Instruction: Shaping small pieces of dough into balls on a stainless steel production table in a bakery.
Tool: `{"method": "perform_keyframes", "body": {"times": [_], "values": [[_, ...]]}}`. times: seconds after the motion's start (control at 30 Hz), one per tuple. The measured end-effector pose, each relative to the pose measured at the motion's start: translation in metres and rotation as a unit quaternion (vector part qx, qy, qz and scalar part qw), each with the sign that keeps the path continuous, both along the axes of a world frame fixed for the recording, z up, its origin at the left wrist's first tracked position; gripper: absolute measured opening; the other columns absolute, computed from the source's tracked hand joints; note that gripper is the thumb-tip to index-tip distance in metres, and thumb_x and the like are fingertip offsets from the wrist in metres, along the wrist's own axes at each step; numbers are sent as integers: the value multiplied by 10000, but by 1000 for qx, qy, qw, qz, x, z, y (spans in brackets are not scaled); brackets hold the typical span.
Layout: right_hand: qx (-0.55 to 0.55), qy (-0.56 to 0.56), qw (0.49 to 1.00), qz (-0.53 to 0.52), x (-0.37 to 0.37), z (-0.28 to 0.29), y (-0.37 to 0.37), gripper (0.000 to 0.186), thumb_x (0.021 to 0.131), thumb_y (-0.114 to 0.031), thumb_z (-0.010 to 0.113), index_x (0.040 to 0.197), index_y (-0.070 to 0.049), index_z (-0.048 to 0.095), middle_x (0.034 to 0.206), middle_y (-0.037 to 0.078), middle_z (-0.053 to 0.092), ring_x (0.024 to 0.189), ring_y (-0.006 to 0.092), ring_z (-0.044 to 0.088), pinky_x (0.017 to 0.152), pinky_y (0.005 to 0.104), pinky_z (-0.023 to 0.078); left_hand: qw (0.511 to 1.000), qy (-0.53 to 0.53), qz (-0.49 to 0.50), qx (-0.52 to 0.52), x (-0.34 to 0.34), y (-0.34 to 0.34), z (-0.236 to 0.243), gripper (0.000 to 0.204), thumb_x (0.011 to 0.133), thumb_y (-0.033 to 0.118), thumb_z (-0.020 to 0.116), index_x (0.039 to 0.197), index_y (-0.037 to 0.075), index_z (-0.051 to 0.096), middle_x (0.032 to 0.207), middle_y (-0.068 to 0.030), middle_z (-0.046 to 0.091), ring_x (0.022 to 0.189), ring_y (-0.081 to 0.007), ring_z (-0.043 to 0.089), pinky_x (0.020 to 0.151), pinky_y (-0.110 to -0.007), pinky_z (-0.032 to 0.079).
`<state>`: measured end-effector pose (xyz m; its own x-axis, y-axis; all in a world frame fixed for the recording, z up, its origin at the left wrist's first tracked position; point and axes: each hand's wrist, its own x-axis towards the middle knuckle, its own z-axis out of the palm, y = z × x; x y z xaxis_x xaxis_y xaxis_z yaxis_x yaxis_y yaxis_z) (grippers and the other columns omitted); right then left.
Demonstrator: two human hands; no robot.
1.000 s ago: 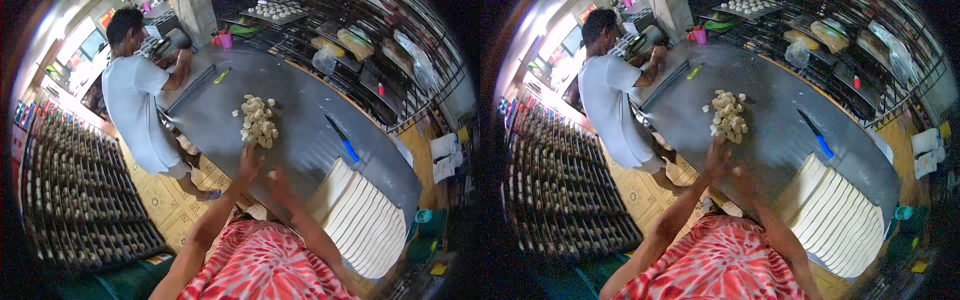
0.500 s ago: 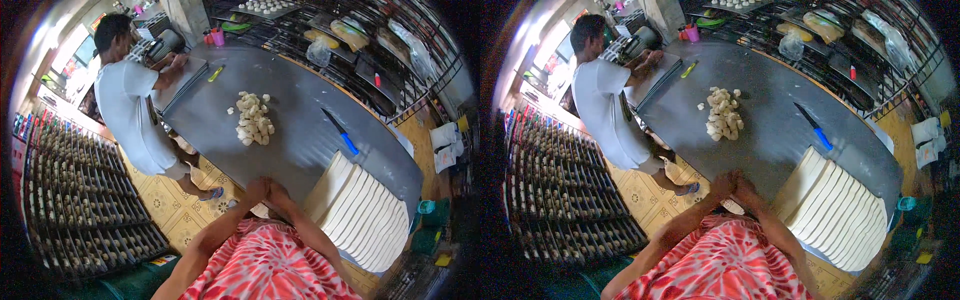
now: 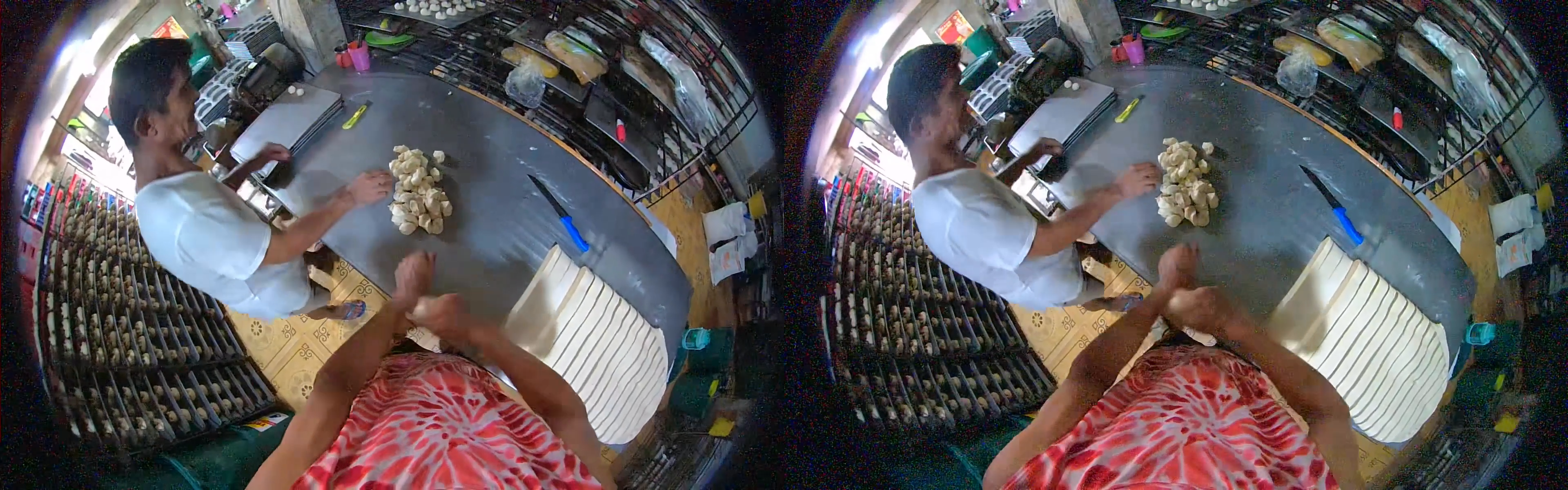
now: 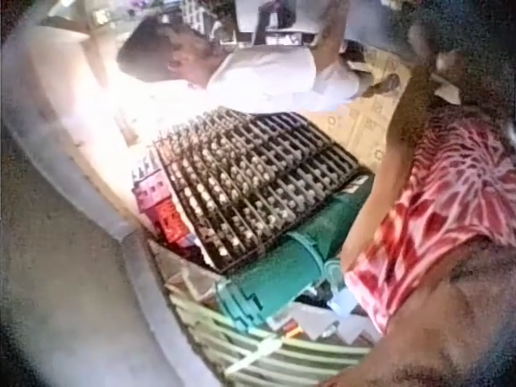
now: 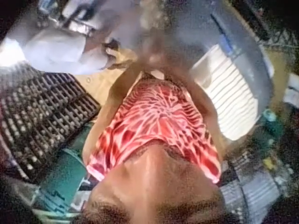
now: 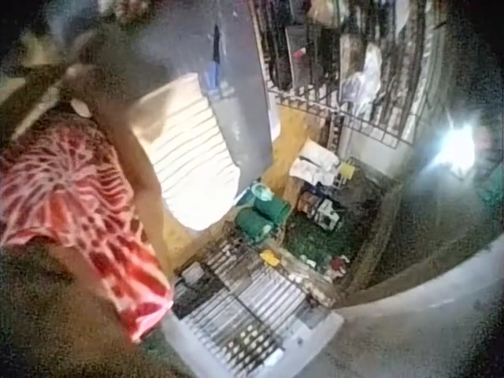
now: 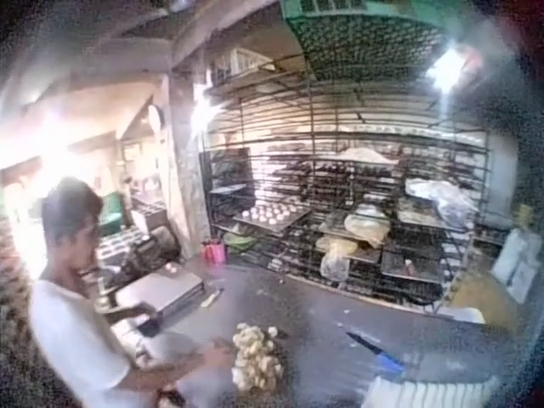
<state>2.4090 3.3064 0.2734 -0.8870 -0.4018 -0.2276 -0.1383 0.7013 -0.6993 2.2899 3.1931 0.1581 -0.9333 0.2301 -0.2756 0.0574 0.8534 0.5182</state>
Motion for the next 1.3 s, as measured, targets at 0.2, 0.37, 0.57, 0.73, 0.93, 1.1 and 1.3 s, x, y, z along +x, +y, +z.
{"method": "perform_keyframes", "body": {"times": [0.2,0.37,0.57,0.73,0.93,1.1,1.3], "values": [[-100,13,963,-249,1,-63,6,616,1017,-297,567,1516,-17,338,1306,258,623,1046,376,680,911,433,542,919,265,-168,241,-23,-27,26,595,886,199,751,1390,-18,522,1396,-206,576,1233,-347,583,998,-434,502],[-49,-11,993,-110,36,-101,18,819,966,-299,669,1561,71,245,1428,311,541,1251,412,583,1081,470,456,941,-121,-314,18,61,-33,-16,440,952,287,654,1316,41,624,1311,-194,659,1179,-337,635,990,-434,501],[-18,-11,981,-191,28,-83,12,524,957,-295,648,1329,49,518,1269,344,619,1190,467,610,991,526,490,990,27,-135,19,96,-17,-41,304,981,284,604,1071,2,674,1029,-235,716,987,-387,696,791,-516,545],[101,-65,975,-184,8,-114,2,303,943,-272,603,1038,5,681,977,315,697,906,496,685,818,571,537,992,82,-52,85,80,-17,-27,392,1032,286,541,798,9,691,743,-253,667,715,-477,658,622,-562,528],[-24,98,994,-31,15,-58,-17,218,933,-232,574,850,-34,614,820,230,677,766,432,708,638,516,564,968,209,3,142,27,-19,-2,283,1021,263,553,969,19,685,835,-269,678,768,-475,660,683,-560,525],[-96,94,967,-218,-12,-64,7,362,912,-177,644,1225,-20,549,1198,310,576,1093,430,613,890,468,517,908,337,-96,232,-15,-28,-18,340,945,204,630,1212,-6,608,997,-292,680,948,-434,665,820,-520,523],[-25,42,994,-94,15,-145,25,811,838,-82,732,1542,-43,329,1269,236,620,1164,364,610,1028,410,485,937,-238,-165,195,68,-31,-50,379,906,315,621,923,-53,709,837,-228,724,787,-370,719,709,-496,553]]}}
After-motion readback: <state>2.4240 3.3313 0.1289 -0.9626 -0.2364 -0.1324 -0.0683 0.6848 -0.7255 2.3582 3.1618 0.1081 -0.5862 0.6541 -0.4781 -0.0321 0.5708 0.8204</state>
